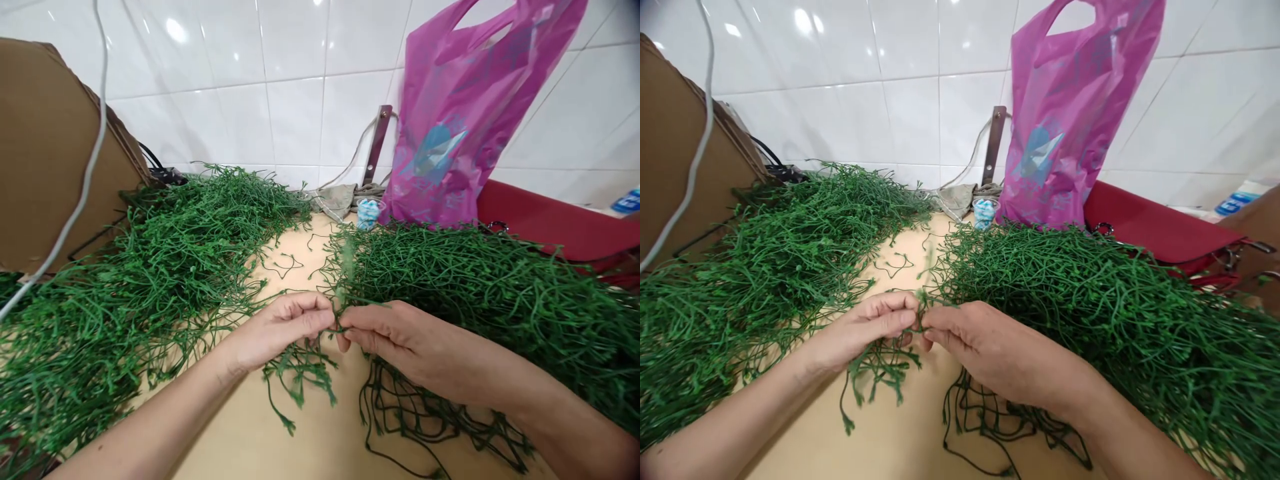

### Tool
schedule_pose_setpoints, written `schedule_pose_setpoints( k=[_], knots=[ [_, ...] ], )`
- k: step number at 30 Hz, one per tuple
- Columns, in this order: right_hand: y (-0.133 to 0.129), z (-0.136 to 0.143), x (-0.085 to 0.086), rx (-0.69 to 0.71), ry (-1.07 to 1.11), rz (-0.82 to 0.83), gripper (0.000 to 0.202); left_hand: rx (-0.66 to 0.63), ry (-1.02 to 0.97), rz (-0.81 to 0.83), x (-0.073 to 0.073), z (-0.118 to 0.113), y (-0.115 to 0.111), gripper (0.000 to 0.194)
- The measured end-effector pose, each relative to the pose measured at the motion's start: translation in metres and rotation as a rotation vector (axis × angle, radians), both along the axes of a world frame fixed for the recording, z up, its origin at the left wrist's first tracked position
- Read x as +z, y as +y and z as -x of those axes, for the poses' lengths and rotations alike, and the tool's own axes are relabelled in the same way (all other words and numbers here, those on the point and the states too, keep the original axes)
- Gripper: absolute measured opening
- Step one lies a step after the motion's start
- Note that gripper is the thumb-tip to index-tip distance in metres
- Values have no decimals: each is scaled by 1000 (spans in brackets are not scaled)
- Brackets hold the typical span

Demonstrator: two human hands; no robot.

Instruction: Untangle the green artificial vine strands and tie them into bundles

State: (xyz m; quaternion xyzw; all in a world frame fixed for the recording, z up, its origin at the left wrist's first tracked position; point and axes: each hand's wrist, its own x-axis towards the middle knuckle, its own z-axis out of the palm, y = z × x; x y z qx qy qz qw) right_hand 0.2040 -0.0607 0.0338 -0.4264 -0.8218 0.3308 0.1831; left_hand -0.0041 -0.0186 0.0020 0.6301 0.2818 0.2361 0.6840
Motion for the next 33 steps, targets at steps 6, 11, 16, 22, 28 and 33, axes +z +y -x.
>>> schedule_pose_setpoints(
  k=[6, 11, 16, 22, 28, 33],
  knots=[
    [6, -22, 1, 303, 391, 477, 42, -51, -285, 364, -3, 2, -1, 40],
    [7, -33, 6, 39, 179, 283, 37, 254, -355, 306, -5, 5, 10, 35],
    [4, -17, -2, -204, -37, -355, 24, 356, -204, 217, -6, 4, 10, 20],
    [-1, 8, -8, -240, 42, -601, 25, 250, -104, 25, -1, 2, 3, 13],
    [3, 14, -22, -266, 114, -515, 15, 150, -59, -16, -5, -2, 3, 15],
    [5, 12, -15, -390, 150, -344, 13, 198, 7, -131, -9, -1, 4, 21]
  ],
)
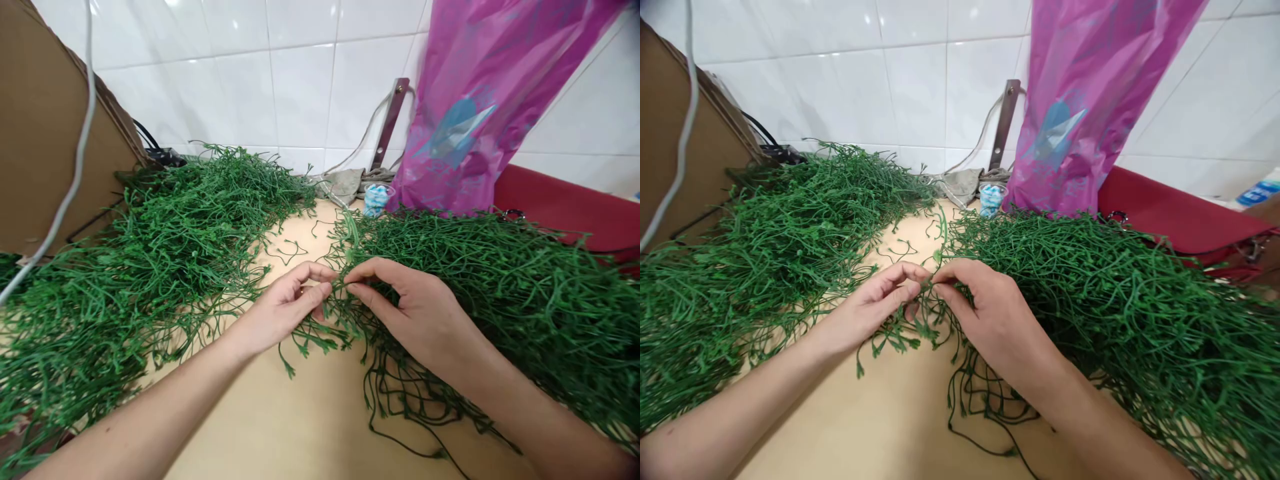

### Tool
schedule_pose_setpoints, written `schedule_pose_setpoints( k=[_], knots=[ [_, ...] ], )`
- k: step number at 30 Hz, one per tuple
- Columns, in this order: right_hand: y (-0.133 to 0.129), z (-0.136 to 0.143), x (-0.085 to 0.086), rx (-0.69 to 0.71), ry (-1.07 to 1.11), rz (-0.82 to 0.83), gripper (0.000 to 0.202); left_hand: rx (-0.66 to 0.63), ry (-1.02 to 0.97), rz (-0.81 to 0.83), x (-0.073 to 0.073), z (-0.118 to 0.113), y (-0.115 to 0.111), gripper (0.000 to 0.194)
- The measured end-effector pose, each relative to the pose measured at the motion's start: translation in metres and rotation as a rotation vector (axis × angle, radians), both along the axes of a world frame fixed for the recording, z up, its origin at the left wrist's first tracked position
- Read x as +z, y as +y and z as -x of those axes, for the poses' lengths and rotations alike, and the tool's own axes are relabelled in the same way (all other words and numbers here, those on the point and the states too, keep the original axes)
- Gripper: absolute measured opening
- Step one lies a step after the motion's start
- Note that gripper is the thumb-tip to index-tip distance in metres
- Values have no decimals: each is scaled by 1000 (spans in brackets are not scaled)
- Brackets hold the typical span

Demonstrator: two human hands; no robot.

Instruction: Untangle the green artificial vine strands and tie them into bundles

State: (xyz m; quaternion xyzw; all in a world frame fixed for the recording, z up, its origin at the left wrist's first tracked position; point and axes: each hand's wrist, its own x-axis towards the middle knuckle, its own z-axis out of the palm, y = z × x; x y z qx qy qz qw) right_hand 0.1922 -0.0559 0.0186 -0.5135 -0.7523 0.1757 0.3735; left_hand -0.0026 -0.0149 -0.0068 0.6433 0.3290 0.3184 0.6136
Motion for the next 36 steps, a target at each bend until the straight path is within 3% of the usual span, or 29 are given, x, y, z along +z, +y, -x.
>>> schedule_pose_setpoints(
  k=[5, 10, 14, 20, 27, 32, 36],
  knots=[
    [2, 0, 7, -38, 122, 169, 14, -15, 38, -61, -2, -1, 0, 18],
    [4, -4, 6, -5, 190, 288, 21, 105, 15, -235, -7, -2, 4, 12],
    [4, -4, 6, 32, 251, 327, 25, 88, -26, -154, -6, -3, 4, 14],
    [4, -1, -1, 13, 285, 271, 11, 95, 13, -111, -2, -5, -1, 17],
    [5, -5, -8, 61, 684, 461, 17, 151, -12, -82, -5, -3, 3, 14],
    [5, 0, -6, 53, 659, 492, 23, 198, -56, -27, -3, -3, 3, 22],
    [4, 7, -6, 10, 607, 460, 19, 149, -45, -68, -2, -5, 1, 20]
  ],
)
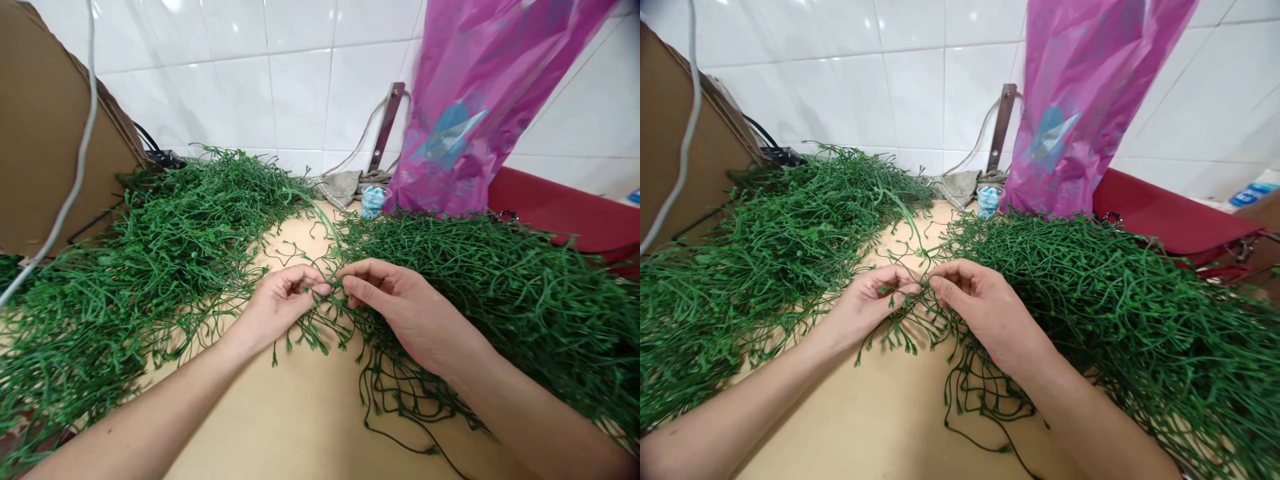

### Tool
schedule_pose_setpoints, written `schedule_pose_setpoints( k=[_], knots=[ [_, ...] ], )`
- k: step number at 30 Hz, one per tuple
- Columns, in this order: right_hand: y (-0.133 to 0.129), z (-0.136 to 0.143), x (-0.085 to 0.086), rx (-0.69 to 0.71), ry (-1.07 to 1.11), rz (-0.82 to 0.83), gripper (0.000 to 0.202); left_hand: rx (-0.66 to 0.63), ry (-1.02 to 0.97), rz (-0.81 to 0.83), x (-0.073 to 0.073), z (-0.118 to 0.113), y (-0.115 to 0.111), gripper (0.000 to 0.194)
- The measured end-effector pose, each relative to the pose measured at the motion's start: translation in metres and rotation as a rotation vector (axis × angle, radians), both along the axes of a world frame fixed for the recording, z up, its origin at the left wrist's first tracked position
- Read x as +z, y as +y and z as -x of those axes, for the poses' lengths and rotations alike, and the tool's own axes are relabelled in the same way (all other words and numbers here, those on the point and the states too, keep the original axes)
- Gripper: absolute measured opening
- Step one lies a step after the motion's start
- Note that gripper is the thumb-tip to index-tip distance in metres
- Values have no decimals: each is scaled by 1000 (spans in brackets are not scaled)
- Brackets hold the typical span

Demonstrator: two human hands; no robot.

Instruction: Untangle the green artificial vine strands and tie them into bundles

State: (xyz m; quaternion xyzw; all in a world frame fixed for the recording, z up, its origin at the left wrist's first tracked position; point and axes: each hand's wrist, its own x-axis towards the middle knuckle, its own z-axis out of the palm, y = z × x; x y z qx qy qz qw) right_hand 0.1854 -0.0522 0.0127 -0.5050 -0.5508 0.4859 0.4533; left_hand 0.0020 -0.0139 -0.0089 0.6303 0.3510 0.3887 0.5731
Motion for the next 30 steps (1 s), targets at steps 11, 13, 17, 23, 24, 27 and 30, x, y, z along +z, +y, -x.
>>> schedule_pose_setpoints(
  k=[11, 13, 17, 23, 24, 27, 30],
  knots=[
    [0, -6, 3, 8, -309, -90, 10, 51, 9, 14, -1, -1, -1, 16],
    [0, -7, 4, 37, -233, 2, 10, 69, 21, 6, -2, -1, -2, 17],
    [-2, -14, 10, 144, -134, 137, 4, 84, 76, -87, -3, 0, -1, 12],
    [-8, -27, 17, 84, -512, -125, 38, 116, 154, -220, -3, 2, 0, 13],
    [-10, -27, 17, 32, -560, -217, 47, 127, 159, -235, -3, 2, 0, 12],
    [-12, -24, 18, -90, -679, -458, 48, 133, 182, -278, -2, 2, -1, 11],
    [-11, -16, 14, -87, -748, -541, 20, 113, 197, -303, -1, 1, -3, 11]
  ],
)
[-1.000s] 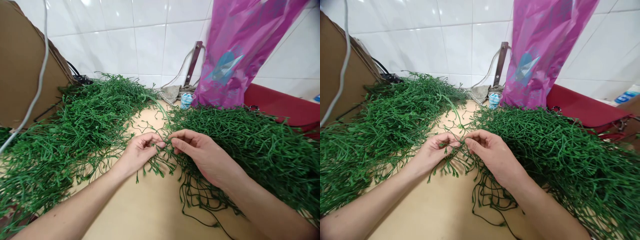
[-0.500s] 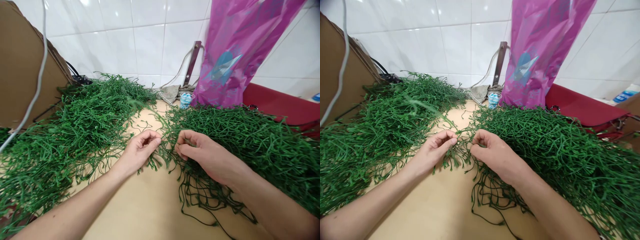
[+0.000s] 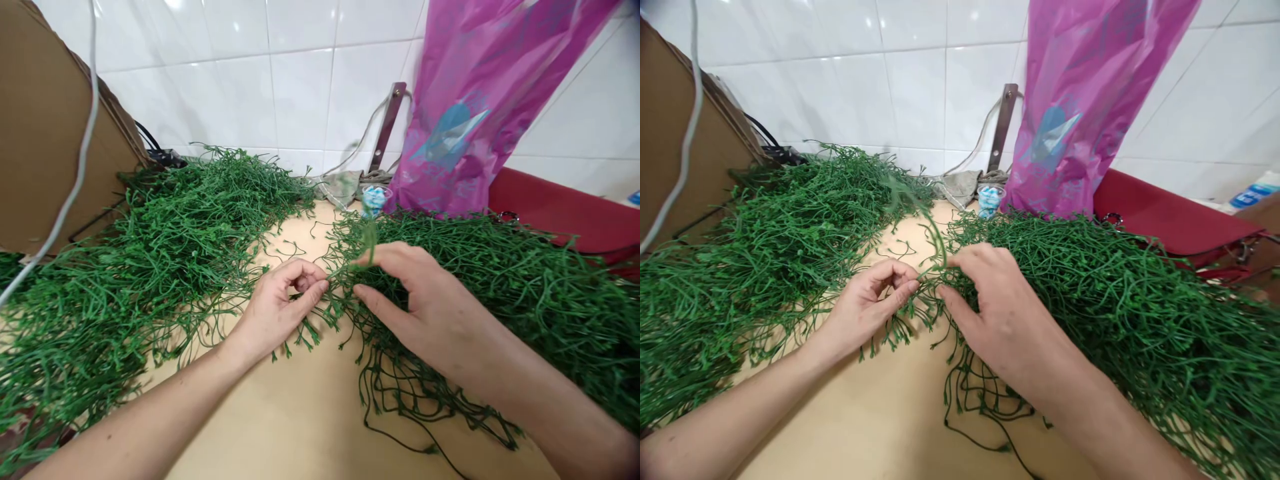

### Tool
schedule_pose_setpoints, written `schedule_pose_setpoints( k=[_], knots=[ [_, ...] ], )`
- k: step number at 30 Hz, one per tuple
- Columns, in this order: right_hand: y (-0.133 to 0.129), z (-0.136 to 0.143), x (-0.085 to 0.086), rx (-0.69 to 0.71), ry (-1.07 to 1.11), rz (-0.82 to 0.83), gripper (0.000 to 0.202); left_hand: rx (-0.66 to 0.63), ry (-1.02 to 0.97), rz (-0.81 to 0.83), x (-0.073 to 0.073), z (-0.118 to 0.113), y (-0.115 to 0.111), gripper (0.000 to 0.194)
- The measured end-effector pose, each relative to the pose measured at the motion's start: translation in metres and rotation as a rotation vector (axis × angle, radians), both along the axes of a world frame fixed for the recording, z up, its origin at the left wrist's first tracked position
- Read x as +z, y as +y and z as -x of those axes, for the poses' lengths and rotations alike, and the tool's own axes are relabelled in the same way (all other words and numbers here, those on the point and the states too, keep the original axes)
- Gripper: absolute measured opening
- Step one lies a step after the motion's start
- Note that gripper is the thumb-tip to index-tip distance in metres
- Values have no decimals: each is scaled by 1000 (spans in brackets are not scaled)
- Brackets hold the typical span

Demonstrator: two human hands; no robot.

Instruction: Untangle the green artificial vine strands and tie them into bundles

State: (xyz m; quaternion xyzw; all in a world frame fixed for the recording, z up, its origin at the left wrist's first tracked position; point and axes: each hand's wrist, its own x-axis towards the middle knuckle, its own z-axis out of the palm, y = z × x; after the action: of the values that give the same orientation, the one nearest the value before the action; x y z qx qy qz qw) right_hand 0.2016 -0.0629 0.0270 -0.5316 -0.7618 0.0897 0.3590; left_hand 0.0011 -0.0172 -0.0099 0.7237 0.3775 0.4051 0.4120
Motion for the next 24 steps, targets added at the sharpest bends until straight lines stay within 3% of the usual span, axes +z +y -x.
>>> schedule_pose_setpoints(
  k=[2, 6, 8, 15, 20, 24],
  knots=[
    [3, 6, -4, 35, 51, 98, 13, -11, -9, 7, 0, 0, -1, 11],
    [8, 12, -11, 107, 334, 395, 17, -53, -49, 57, -3, 0, -2, 11],
    [9, 12, -14, 113, 357, 418, 20, -93, -69, 112, -3, 0, -2, 13],
    [10, 2, -15, -13, -234, -59, 20, -121, -140, 235, 7, 3, -1, 18],
    [12, -16, -1, -94, -385, -102, 32, -28, -228, 308, 9, 8, 7, 19],
    [15, -34, 2, -319, -457, -273, 12, 42, -325, 366, -1, 7, 13, 16]
  ],
)
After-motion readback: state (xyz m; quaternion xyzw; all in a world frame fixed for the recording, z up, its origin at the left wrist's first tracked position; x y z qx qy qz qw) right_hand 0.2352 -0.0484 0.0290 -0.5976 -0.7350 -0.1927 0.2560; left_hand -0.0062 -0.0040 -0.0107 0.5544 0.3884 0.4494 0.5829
